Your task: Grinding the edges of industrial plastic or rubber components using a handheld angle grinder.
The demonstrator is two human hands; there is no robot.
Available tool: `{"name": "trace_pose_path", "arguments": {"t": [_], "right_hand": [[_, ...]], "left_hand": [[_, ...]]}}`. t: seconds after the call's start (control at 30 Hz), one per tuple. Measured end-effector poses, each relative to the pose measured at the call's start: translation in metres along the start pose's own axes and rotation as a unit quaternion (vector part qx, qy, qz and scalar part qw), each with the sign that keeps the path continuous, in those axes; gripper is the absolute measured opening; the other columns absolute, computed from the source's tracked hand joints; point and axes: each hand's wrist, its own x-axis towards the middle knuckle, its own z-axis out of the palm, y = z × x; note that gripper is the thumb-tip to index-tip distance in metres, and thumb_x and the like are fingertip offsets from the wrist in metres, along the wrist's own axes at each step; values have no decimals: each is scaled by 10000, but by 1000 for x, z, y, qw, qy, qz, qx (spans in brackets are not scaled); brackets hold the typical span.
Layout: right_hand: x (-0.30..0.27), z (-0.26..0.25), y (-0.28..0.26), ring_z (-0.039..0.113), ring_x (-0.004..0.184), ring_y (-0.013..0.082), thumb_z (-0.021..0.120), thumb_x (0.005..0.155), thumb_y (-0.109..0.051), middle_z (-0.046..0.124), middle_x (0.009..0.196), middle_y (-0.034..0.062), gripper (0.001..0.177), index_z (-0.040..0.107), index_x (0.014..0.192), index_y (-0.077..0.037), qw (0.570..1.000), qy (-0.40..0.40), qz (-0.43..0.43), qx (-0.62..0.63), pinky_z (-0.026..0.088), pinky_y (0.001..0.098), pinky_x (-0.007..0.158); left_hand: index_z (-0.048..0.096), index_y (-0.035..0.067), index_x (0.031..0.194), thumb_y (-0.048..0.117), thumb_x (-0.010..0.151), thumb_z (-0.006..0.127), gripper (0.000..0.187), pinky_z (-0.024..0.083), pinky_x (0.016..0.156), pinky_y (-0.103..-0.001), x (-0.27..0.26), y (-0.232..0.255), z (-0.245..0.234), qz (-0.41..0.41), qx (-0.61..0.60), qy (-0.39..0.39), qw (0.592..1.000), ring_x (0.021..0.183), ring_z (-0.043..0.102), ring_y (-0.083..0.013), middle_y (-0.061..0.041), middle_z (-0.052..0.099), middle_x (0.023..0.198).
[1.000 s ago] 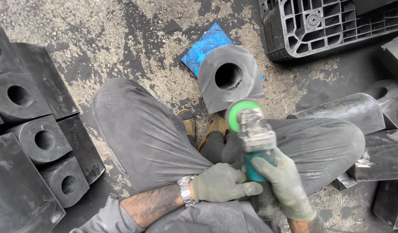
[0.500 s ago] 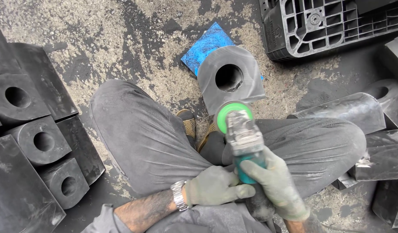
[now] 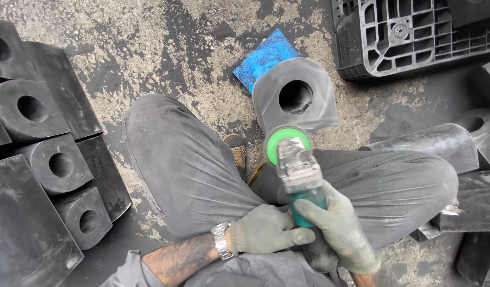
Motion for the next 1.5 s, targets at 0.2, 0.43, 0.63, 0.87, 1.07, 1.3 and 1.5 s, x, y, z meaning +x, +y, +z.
{"name": "trace_pose_path", "arguments": {"t": [0.2, 0.43, 0.63, 0.87, 1.07, 1.3, 1.5], "right_hand": [[-9, -17, 6, 701, 791, 179, 638, 875, -149, 744, 950, 114, 413, 649, 1268, -20, 989, 96, -28, 110, 581, 324, 726], [-2, 3, 3, 675, 786, 164, 690, 864, -106, 734, 949, 108, 395, 662, 1245, -5, 997, 41, -20, 57, 570, 332, 719], [-6, -11, 3, 692, 789, 158, 667, 865, -115, 744, 959, 84, 382, 658, 1231, -6, 994, 65, -33, 83, 579, 321, 728], [0, -21, 0, 693, 754, 189, 642, 914, -153, 728, 915, 114, 362, 622, 1247, -12, 985, 83, -75, 131, 578, 342, 703], [3, -2, -11, 674, 812, 114, 702, 861, -131, 739, 967, 62, 409, 672, 1252, -13, 999, 35, -30, -5, 575, 299, 724], [-1, -30, 0, 708, 774, 179, 620, 940, -176, 738, 956, 116, 334, 626, 1229, -9, 982, 110, -73, 133, 589, 329, 702], [7, -7, -16, 697, 739, 196, 654, 895, -119, 738, 911, 130, 337, 646, 1214, -10, 994, 66, -48, 66, 586, 343, 669]], "left_hand": [[681, 386, 1301, 346, 1069, 526, 281, 479, 471, -390, 28, 9, -4, 17, 43, 10, 999, 571, 633, -250, -44, 622, 710], [605, 358, 1281, 334, 1074, 566, 211, 505, 499, -379, -1, 5, -2, 12, 57, 5, 998, 591, 641, -236, -34, 618, 728], [594, 345, 1356, 257, 1068, 573, 302, 506, 498, -374, 18, 12, -7, 41, 51, 42, 997, 623, 650, -245, -51, 630, 793], [631, 349, 1363, 246, 1036, 573, 347, 496, 487, -390, 36, 14, -14, 43, 105, 73, 991, 578, 638, -253, -53, 607, 725], [621, 302, 1354, 279, 1127, 506, 255, 529, 522, -367, 6, 0, 5, 34, 63, 64, 995, 653, 678, -229, -42, 640, 806], [629, 346, 1392, 285, 1045, 524, 367, 519, 495, -388, 48, 11, -2, 24, 46, 43, 998, 595, 665, -243, -30, 642, 747], [637, 238, 1047, 478, 1150, 485, 302, 552, 572, -341, 24, 4, -3, -84, -47, 17, 995, 599, 682, -184, 36, 629, 649]]}}
